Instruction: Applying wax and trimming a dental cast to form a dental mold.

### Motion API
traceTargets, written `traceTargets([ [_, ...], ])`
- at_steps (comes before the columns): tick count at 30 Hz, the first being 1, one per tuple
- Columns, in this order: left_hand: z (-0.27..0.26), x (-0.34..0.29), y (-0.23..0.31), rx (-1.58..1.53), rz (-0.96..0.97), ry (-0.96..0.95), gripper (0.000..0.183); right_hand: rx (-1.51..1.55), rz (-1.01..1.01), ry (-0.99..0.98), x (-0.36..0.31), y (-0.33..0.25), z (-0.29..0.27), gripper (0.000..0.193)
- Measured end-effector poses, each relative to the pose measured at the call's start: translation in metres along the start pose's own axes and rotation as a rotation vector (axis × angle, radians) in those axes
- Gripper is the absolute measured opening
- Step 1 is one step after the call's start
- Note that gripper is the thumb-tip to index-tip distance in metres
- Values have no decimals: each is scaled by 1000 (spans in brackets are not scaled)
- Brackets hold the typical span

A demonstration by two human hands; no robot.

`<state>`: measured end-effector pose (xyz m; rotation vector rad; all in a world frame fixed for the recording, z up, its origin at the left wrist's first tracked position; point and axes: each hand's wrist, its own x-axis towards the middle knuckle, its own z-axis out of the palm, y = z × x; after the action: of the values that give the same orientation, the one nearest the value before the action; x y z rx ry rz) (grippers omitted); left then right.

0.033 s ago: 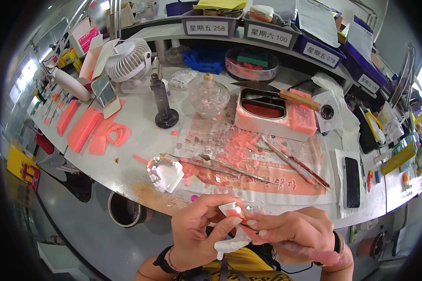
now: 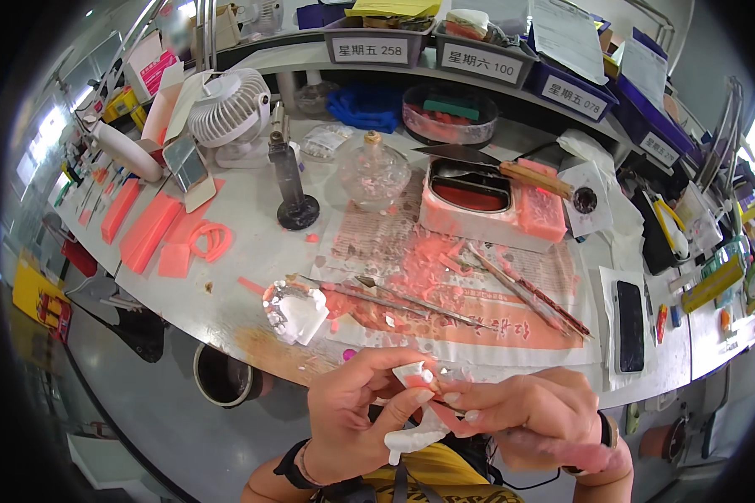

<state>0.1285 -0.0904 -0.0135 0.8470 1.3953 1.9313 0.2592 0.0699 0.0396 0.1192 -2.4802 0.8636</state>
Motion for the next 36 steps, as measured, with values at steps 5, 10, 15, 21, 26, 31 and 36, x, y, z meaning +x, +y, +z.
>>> traceTargets([
  [5, 3, 7, -2, 34, -26, -56, 31, 79, -50, -58, -2, 19, -8, 19],
  [10, 4, 12, -11, 101, 82, 63, 34, -28, 166, 129, -5, 16, -15, 16],
  [15, 13, 14, -12, 360, 254, 135, 31, 190, 334, 18, -2, 5, 6, 12],
  [21, 12, 17, -11, 392, 240, 167, 30, 182, 511, 44, -18, 21, -10, 20],
  [26, 7, 21, -5, 276, 120, 12, 37, -253, 390, 40, -21, 35, -28, 29],
  [31, 3, 25, 9, 255, -140, -239, 43, 145, 281, 106, -8, 26, -36, 25],
  [36, 0, 23, 6, 299, -111, -269, 39, 259, 189, -26, -2, 23, -31, 25],
])
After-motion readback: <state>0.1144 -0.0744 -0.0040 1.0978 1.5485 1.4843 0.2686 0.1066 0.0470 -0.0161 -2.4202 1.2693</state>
